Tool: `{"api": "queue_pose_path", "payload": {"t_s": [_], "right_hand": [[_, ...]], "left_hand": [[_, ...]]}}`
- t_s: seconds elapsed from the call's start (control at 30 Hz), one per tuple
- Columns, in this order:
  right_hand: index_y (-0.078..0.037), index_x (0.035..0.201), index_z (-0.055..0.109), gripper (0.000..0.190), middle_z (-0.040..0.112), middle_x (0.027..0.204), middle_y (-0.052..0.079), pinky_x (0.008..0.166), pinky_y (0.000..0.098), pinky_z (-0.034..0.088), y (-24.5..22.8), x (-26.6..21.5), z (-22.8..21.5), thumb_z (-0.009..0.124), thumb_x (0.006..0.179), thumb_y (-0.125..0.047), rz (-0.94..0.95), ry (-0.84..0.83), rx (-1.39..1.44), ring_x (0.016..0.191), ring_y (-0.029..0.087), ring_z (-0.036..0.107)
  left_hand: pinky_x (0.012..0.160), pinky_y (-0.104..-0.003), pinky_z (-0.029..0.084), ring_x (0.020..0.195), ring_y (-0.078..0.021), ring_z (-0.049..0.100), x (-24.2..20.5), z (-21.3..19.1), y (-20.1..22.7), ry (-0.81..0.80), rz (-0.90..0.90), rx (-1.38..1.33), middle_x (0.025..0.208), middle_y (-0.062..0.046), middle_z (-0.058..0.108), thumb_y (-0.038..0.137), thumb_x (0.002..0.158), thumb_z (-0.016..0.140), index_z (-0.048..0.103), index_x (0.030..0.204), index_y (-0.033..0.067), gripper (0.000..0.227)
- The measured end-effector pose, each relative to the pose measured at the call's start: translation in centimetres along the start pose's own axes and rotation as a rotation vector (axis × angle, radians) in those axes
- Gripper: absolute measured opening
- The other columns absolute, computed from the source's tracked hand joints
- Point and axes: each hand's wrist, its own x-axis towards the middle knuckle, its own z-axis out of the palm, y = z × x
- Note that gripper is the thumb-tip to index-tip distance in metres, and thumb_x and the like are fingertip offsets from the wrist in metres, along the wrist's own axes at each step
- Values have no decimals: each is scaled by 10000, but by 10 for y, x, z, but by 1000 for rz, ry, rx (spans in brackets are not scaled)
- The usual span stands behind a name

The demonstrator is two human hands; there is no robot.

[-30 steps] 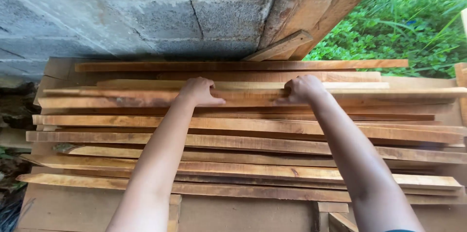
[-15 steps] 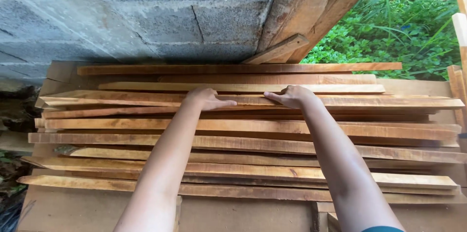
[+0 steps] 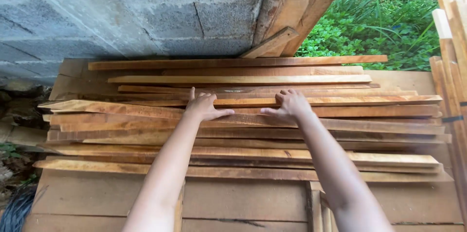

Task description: Organize and stack long wooden planks on a workbench.

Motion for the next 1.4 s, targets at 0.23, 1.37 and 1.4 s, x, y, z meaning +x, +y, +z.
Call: {"api": "queue_pose_path", "payload": {"t_s": [0.23,1.37,1.4], "right_hand": [[-139,1290,574,1004,672,1295,105,1056,473,476,-18,-51,23,497,719,-961,29,126,-10,1268,312,616],[-181,1465,497,810,451,1483,47,1200,518,218,-59,-135,133,529,890,-751,191,420,80,1442,275,339],[-168,1506,471,819,397,1569,63,1213,556,228,-55,-134,128,514,913,-732,198,421,120,1501,302,289]], "left_hand": [[1147,-482,380,1401,-277,474,-47,28,5,142,56,18,1491,-91,548,990,673,514,464,1482,136,1177],[1052,-449,349,1150,-168,610,-84,193,-18,676,-3,22,1126,58,656,612,927,559,643,1133,257,418],[1026,-417,394,1247,-170,565,-81,180,-17,624,43,5,1286,43,623,593,955,547,626,1283,237,490]]}}
